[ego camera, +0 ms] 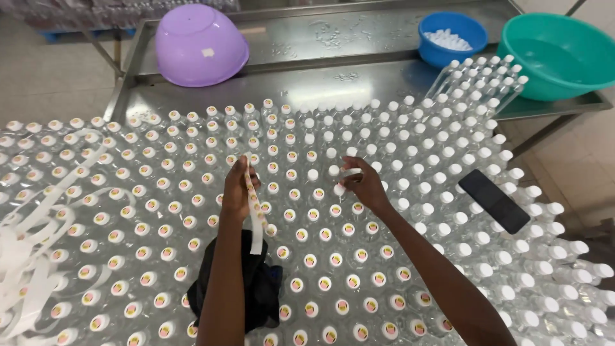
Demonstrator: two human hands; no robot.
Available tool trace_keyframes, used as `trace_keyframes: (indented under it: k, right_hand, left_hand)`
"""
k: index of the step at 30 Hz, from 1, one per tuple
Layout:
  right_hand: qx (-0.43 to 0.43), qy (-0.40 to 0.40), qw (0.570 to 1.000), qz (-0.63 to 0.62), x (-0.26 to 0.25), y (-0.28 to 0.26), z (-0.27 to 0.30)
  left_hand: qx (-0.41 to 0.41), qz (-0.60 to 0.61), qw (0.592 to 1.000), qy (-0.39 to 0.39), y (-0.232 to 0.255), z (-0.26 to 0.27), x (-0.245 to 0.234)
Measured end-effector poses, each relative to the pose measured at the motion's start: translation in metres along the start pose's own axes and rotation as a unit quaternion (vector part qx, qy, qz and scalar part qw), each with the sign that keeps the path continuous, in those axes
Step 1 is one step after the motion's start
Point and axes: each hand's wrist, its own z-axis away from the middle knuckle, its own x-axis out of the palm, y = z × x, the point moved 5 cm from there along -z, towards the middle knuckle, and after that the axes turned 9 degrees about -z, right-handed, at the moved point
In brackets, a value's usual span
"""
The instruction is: Applying small circular labels to the caps of plastic water bottles arranged on a production table.
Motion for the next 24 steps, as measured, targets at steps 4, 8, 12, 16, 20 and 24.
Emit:
trace_keyframes:
  k: [4,8,12,16,20,24]
  right_hand:
    - [0.02,0.004,1.0,0.014,0.003,0.001,0.008]
    - [-0.025,0.0,0.995,0.093,0.007,0.005,0.004]
    - [-0.112,-0.043,0.954,0.274,0.018,0.006,0.008]
    - [-0.129,-0.062,0.935,0.324,0.029,-0.013,0.021]
    - [-0.124,-0.05,0.95,0.283,0.02,-0.012,0.012]
    - [-0.078,-0.032,0.981,0.172,0.01,-0.008,0.007]
  left_hand:
    - [-0.001,-0.069,0.998,0.013,-0.008,0.005,-0.005]
    - [-0.009,-0.1,0.995,0.025,0.001,0.008,0.008]
    - [0.012,-0.124,0.991,0.043,0.008,0.012,0.012]
    - [0.013,-0.14,0.989,0.047,0.01,0.016,0.014]
    - [0.009,-0.148,0.988,0.052,0.003,0.011,0.011]
    - [0.003,-0.169,0.984,0.062,0.01,0.022,0.018]
